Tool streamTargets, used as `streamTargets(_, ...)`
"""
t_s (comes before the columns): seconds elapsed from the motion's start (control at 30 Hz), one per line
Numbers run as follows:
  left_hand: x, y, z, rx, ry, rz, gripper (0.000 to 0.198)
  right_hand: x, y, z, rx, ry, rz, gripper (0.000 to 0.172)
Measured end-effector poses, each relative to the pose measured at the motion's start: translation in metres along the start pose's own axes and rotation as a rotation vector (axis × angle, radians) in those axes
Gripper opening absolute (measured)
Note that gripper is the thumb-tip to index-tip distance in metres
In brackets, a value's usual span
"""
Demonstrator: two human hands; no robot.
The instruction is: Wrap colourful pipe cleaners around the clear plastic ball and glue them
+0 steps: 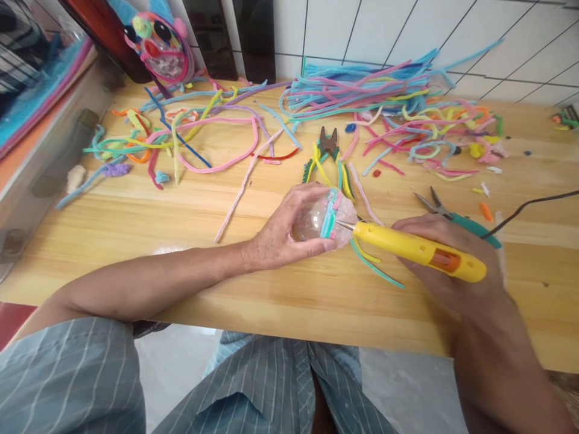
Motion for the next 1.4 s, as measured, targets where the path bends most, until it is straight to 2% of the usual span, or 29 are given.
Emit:
streamTargets(0.23,0.0000,0.0001,0.0005,0.006,0.006,-0.009,0.088,0.0012,0.0034,-0.0034,-0.050,-0.031,-0.053,0.029)
streamTargets(0.4,0.0001,0.0007,0.0004,0.000,0.002,-0.006,0.086,0.0055,0.0021,-0.0045,-0.089,-0.020,-0.121,0.031)
streamTargets(0.63,0.0007,0.0010,0.0006,0.003,0.012,-0.012,0.088,-0.0007,0.0004,-0.0002,0.018,-0.024,0.002,0.031)
streamTargets(0.87,0.0001,0.0004,0.0015,0.016,-0.007,-0.010,0.089,-0.0001,0.0033,-0.0038,-0.036,-0.019,-0.023,0.029)
streamTargets(1.4,0.0002,0.0001,0.0019,0.010,-0.013,-0.017,0.089,0.0002,0.0000,-0.0005,-0.004,-0.029,-0.040,0.026)
Point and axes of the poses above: each hand's wrist, its own y-axis towards the middle knuckle, its own x-axis out of the palm, z = x × y, the point moved 8 cm from there along y, towards the middle knuckle, and after that the axes turned 14 degrees about z, right-handed, at the moved point
